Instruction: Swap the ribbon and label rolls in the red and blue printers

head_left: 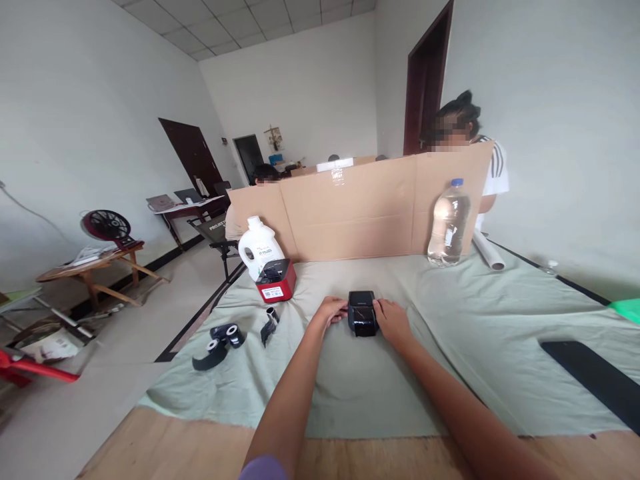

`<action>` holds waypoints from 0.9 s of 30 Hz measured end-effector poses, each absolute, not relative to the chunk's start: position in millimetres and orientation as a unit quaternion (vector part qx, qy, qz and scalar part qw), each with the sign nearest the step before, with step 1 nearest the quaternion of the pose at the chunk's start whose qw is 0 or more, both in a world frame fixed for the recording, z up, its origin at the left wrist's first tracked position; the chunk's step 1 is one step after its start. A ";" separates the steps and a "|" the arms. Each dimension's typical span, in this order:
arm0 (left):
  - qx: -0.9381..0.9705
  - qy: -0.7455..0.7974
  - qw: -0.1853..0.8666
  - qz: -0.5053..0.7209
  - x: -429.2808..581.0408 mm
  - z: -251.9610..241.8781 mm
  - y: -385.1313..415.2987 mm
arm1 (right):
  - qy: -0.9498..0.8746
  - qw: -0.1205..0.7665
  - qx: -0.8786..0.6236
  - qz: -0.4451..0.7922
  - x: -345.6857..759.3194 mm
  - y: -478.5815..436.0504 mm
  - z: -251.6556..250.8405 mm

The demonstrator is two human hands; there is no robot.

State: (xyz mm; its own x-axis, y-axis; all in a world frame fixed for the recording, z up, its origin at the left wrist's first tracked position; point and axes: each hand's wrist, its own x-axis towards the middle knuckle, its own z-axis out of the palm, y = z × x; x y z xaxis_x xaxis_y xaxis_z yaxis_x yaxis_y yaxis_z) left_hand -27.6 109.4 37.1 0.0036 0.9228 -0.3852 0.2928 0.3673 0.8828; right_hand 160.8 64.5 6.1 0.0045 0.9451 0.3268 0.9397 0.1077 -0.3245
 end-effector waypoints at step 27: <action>0.483 0.637 0.527 0.289 -26.9 35.6 111.8 | -0.692 0.239 -0.680 0.028 159.6 59.8 11.1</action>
State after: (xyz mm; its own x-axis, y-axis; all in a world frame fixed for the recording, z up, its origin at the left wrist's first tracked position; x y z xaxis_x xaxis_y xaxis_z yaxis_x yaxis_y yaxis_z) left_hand -26.9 111.8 35.6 0.0224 0.9193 -0.3929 0.3101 0.3672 0.8769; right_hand 159.6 59.8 11.1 0.0395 0.9554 0.2928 0.9286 0.0731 -0.3638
